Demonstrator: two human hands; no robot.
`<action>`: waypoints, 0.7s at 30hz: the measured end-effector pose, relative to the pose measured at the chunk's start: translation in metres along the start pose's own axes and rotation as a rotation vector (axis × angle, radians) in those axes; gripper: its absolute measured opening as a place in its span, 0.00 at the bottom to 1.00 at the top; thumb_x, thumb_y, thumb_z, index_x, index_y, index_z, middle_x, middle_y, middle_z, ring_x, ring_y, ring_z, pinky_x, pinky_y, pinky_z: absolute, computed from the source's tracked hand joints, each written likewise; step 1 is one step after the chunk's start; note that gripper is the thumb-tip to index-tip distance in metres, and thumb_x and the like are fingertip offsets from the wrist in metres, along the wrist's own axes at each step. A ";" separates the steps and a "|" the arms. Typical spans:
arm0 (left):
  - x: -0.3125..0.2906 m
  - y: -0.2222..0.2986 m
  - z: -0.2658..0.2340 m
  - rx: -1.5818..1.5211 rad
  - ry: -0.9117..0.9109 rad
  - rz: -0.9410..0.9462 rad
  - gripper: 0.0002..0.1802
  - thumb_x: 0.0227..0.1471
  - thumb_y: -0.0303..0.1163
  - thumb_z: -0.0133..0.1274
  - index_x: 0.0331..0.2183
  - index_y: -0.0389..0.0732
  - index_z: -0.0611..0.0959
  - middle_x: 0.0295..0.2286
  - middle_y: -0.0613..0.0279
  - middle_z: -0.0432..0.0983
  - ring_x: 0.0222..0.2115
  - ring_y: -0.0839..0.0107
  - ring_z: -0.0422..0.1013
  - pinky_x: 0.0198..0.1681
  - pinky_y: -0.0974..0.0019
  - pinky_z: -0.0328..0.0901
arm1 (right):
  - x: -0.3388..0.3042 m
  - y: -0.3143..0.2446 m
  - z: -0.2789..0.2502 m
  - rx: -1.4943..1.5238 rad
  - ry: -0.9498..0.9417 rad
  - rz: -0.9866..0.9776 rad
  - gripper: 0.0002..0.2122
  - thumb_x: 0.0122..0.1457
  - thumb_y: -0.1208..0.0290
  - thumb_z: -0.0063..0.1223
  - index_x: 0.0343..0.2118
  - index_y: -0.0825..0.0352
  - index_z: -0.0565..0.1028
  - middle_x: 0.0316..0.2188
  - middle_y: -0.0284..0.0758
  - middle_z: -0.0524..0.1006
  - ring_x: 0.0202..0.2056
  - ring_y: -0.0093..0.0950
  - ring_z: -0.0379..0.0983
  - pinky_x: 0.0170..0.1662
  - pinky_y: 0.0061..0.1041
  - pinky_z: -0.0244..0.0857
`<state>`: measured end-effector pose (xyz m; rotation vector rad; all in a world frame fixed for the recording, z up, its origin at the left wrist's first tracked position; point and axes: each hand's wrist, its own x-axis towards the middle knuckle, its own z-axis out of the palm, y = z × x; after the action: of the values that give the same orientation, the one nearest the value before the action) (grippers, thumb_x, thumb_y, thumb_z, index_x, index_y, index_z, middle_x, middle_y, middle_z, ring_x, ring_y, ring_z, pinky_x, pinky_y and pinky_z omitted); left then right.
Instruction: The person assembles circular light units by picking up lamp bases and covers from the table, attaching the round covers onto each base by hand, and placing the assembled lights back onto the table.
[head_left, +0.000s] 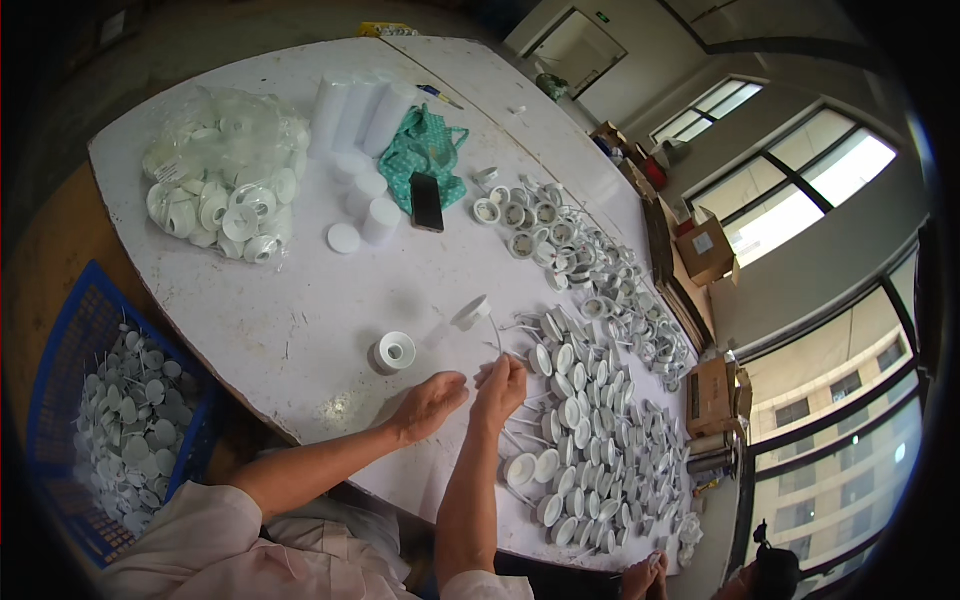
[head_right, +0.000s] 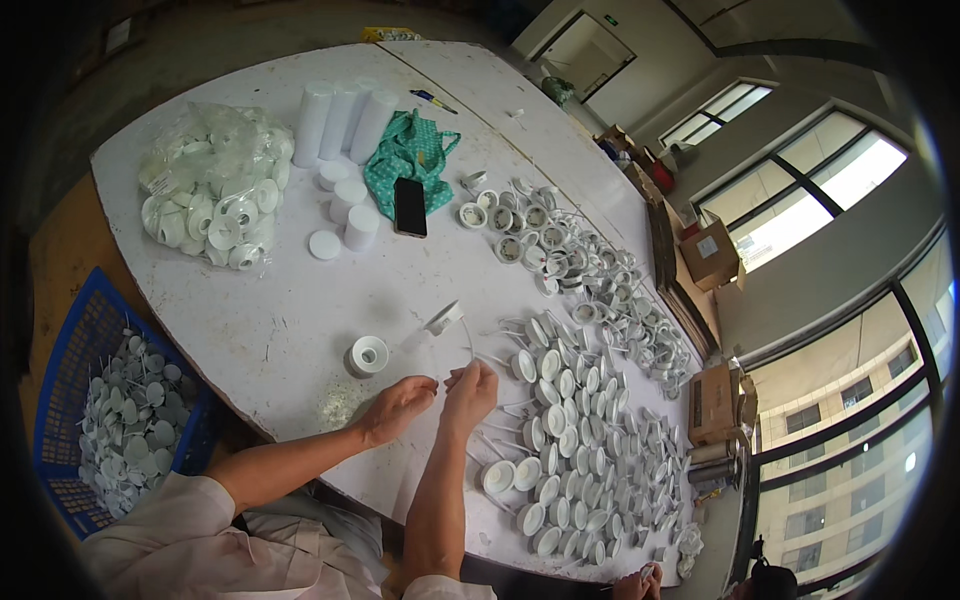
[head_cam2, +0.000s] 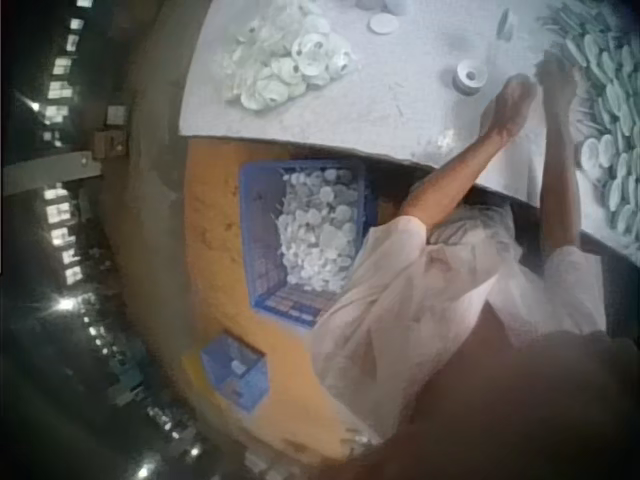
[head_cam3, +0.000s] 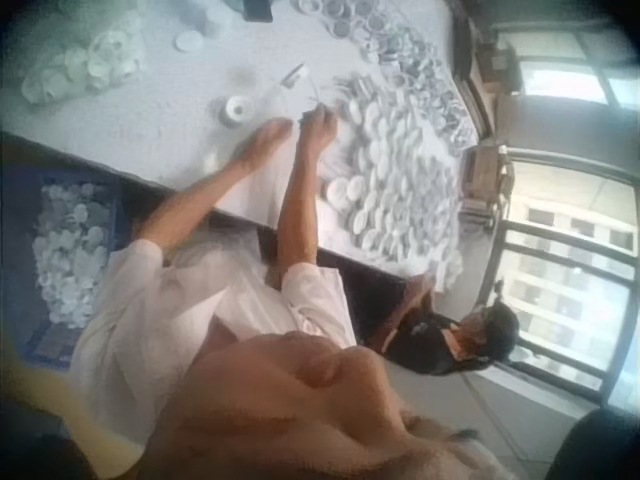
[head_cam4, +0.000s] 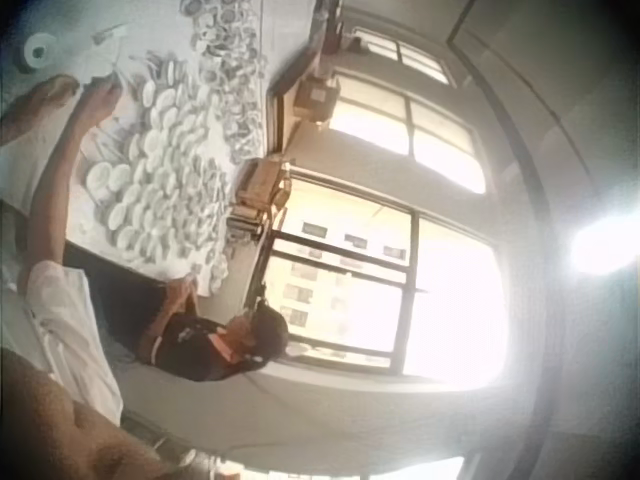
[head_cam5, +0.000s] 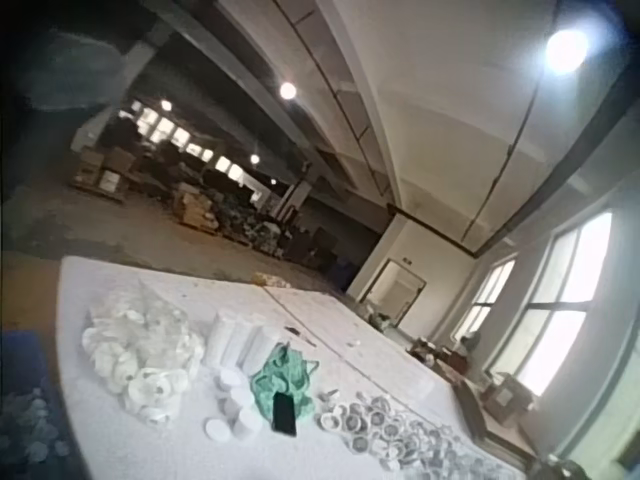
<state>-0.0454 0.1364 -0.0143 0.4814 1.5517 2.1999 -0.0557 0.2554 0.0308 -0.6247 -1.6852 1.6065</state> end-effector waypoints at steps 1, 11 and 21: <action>0.001 0.002 0.001 0.005 -0.009 0.003 0.31 0.59 0.49 0.47 0.52 0.32 0.70 0.48 0.50 0.71 0.50 0.62 0.68 0.54 0.62 0.62 | -0.018 -0.004 -0.005 -0.094 0.005 -0.093 0.08 0.61 0.71 0.47 0.30 0.70 0.70 0.17 0.33 0.72 0.15 0.19 0.65 0.18 0.19 0.59; -0.017 0.044 0.025 -0.743 0.075 -0.278 0.38 0.57 0.57 0.46 0.52 0.31 0.68 0.49 0.48 0.69 0.48 0.59 0.70 0.51 0.59 0.66 | -0.131 0.014 -0.081 -0.727 -0.134 -0.724 0.07 0.57 0.78 0.52 0.39 0.72 0.75 0.22 0.39 0.78 0.21 0.29 0.77 0.25 0.26 0.70; -0.038 0.049 0.013 -0.316 -0.111 -0.068 0.23 0.56 0.36 0.54 0.48 0.31 0.71 0.38 0.53 0.76 0.38 0.66 0.76 0.38 0.68 0.72 | -0.164 0.017 -0.081 -0.428 -0.265 -0.409 0.08 0.61 0.79 0.47 0.40 0.76 0.74 0.26 0.40 0.79 0.28 0.28 0.78 0.32 0.24 0.72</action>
<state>-0.0120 0.1130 0.0341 0.4358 1.1195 2.2685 0.1075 0.1843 -0.0154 -0.2413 -2.2127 1.0793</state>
